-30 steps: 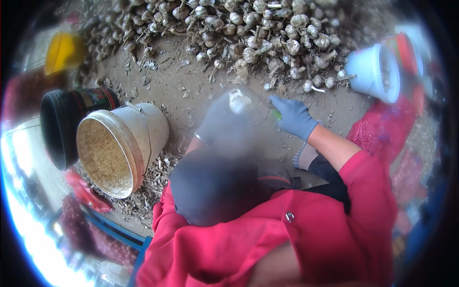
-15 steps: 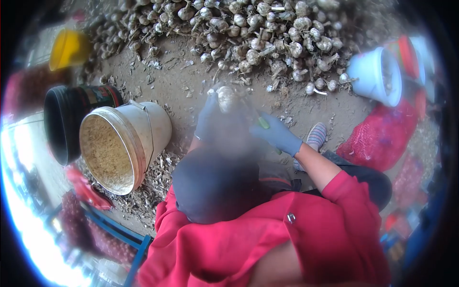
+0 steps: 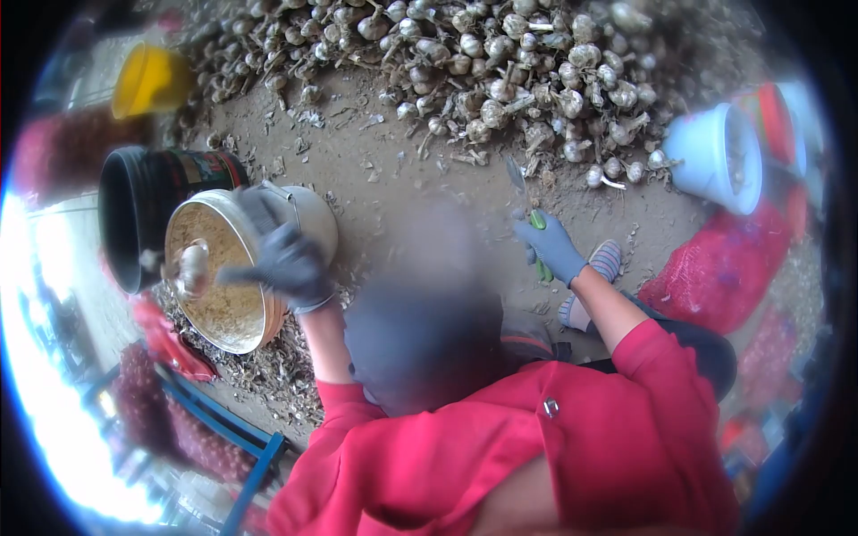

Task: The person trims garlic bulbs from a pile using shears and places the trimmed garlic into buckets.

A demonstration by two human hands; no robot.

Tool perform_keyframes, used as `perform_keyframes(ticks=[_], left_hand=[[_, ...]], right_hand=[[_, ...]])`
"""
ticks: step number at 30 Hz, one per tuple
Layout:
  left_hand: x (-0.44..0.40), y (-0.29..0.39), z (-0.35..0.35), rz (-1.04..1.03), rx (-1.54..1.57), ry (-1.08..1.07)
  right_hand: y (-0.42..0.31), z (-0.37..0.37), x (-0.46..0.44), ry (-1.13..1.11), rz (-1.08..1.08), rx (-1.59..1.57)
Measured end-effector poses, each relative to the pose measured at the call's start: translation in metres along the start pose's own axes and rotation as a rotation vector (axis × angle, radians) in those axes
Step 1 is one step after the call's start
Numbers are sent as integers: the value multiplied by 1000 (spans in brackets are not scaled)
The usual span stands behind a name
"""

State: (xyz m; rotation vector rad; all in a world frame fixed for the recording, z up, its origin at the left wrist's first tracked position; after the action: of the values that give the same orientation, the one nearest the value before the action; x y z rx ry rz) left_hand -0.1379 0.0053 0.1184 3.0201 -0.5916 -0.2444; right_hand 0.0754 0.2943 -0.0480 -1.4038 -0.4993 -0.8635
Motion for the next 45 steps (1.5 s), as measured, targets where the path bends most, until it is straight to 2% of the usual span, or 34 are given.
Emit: perform_keyframes(ticks=[1,2,4,5,7,9,11,12,15,16,19,22,25,26,29,30,33,34,38,41,42,45], left_hand=[[-5,-18,34,30,-186,75],[-12,-34,83,120,-584,208],[-38,-92,132,398,-793,492],[-49,-112,172,496,-939,535],[-61,-144,252,666,-1176,551],[-85,-159,268,414,-2300,107],[-77,-173,254,472,-2304,228],[-75,-182,242,568,-2223,185],[-62,-197,234,702,-2260,-65],[-64,-189,225,670,-2139,50],[-100,-151,234,362,-1962,231],[-123,-148,212,212,-2488,173],[-130,-160,230,363,-2717,4],[-125,-160,233,388,-2698,23],[-112,-156,246,497,-2732,-116],[-109,-153,229,563,-2706,-68],[-111,-114,236,547,-2538,217],[-106,-114,231,421,-2403,248],[-81,-136,229,464,-2489,118],[-68,-145,227,398,-2406,-36],[-65,-136,237,74,-2274,-118],[-95,-89,281,136,-1953,169]], right_hand=[[0,0,-1,-10,-13,-3],[-3,0,0,-14,-13,-15],[-10,-1,4,-12,-23,-42],[-11,-1,7,5,-16,-52],[-13,4,13,41,4,-72],[-12,12,21,51,-14,-57],[-10,20,23,74,-14,-58],[-5,24,24,93,-15,-72],[10,35,22,113,-41,-53],[13,38,20,118,-55,-36],[13,46,19,131,-55,-6],[1,50,20,97,-101,44],[-2,57,15,114,-35,21],[-5,60,16,114,-23,34],[-10,76,25,123,13,50],[-6,83,29,135,12,46],[5,100,45,163,-35,37],[10,106,50,171,-60,38],[15,116,61,157,-55,33],[10,121,71,172,-60,69],[8,124,74,177,-52,77],[1,150,91,250,-35,118]])
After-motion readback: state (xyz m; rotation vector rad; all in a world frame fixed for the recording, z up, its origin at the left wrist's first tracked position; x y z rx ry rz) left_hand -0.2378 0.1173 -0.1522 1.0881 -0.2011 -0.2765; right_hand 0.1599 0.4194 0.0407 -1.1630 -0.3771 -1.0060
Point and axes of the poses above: each hand's wrist, its own x-axis away from the middle knuckle, its own z-axis out of the back of the hand, y = z × x, the point moved 8 cm from there along -x, towards the middle knuckle, and after that the axes turned 9 degrees about x, right-handed, at the moved point
